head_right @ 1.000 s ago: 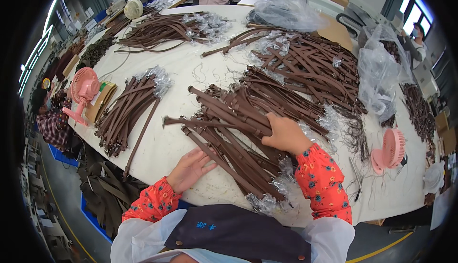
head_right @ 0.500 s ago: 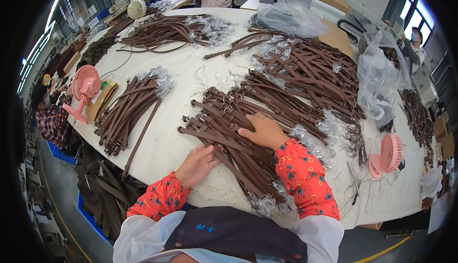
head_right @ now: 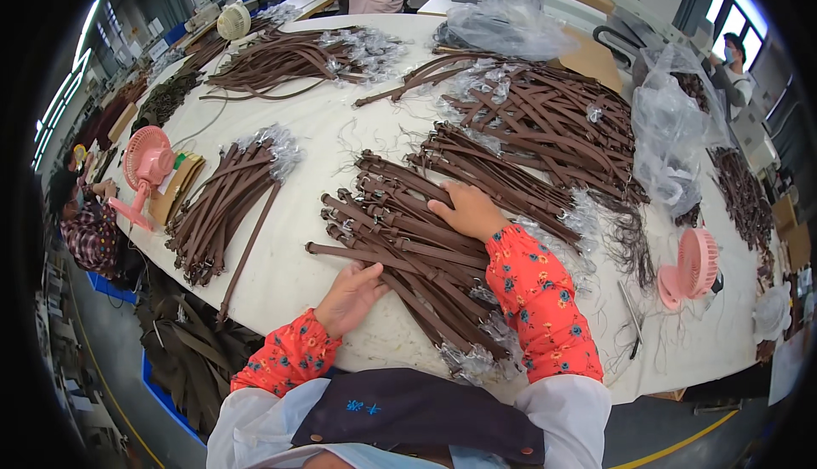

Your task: The person uses a metal tool to attach metal clasps to the ends of brown leather straps. They work on individual straps, securing the hardware, and then gather the finished items into a bundle.

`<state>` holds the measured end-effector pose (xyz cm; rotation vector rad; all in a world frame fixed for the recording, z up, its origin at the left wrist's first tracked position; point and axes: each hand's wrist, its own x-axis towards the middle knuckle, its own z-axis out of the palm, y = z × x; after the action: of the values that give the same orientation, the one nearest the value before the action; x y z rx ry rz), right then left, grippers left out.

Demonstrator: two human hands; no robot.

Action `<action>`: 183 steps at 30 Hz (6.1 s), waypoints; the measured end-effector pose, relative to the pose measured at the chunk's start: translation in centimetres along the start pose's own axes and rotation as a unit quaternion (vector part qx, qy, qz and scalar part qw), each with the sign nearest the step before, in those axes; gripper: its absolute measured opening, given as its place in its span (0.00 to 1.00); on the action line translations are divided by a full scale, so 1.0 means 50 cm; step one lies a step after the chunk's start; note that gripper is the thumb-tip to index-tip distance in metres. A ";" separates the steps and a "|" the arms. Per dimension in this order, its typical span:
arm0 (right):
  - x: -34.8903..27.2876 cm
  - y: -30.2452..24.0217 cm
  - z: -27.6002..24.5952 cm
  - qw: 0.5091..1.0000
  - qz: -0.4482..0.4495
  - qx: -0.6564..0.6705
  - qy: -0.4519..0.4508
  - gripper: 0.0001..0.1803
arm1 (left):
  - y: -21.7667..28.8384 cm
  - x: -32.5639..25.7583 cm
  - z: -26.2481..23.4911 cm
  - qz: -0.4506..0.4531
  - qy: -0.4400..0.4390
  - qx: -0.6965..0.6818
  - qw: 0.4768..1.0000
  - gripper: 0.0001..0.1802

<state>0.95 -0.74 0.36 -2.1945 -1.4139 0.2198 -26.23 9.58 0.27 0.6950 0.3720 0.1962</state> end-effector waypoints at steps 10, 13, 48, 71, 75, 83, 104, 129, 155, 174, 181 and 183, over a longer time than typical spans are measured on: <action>0.028 -0.067 -0.045 0.896 0.152 0.222 -0.352 0.49 | -0.010 0.032 0.032 -0.012 -0.031 -0.018 0.999 0.27; 0.013 -0.087 -0.038 0.884 0.103 0.270 -0.366 0.47 | -0.025 0.052 0.042 -0.006 -0.023 -0.043 0.999 0.27; -0.107 -0.285 -0.276 0.883 -0.089 0.406 0.217 0.23 | 0.207 0.091 0.352 0.365 -0.130 0.306 0.870 0.23; -0.058 -0.306 -0.329 0.820 -0.134 0.507 0.230 0.15 | 0.277 0.107 0.387 0.358 -0.202 0.365 0.835 0.17; -0.049 -0.270 -0.254 0.853 -0.085 0.469 0.212 0.19 | 0.234 0.141 0.340 0.268 -0.190 0.364 0.872 0.31; -0.013 -0.214 -0.262 0.955 -0.187 0.122 0.196 0.23 | 0.258 0.165 0.321 0.316 -0.251 0.415 0.816 0.28; -0.116 -0.225 -0.296 0.966 -0.028 0.148 0.213 0.19 | 0.233 0.168 0.263 0.382 -0.071 0.257 0.885 0.21; -0.290 -0.180 -0.299 0.829 -0.131 0.541 0.054 0.22 | 0.297 0.082 0.278 0.408 -0.018 0.227 0.884 0.19; -0.103 -0.278 -0.172 0.906 -0.150 0.313 0.242 0.40 | 0.207 0.061 0.327 0.265 -0.161 0.308 0.900 0.26; -0.148 -0.280 -0.249 0.755 -0.029 0.614 0.228 0.18 | 0.198 0.065 0.345 0.268 -0.164 0.384 0.868 0.25; -0.181 -0.243 -0.276 0.767 -0.026 0.596 0.236 0.12 | 0.226 0.051 0.318 0.325 -0.106 0.357 0.869 0.19; -0.186 -0.233 -0.277 0.749 -0.024 0.625 0.217 0.11 | 0.225 0.064 0.305 0.330 -0.111 0.335 0.876 0.16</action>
<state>-6.96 -9.83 16.77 -0.9606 -0.6475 0.4366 -17.83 10.07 17.54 1.5127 -0.0510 0.6473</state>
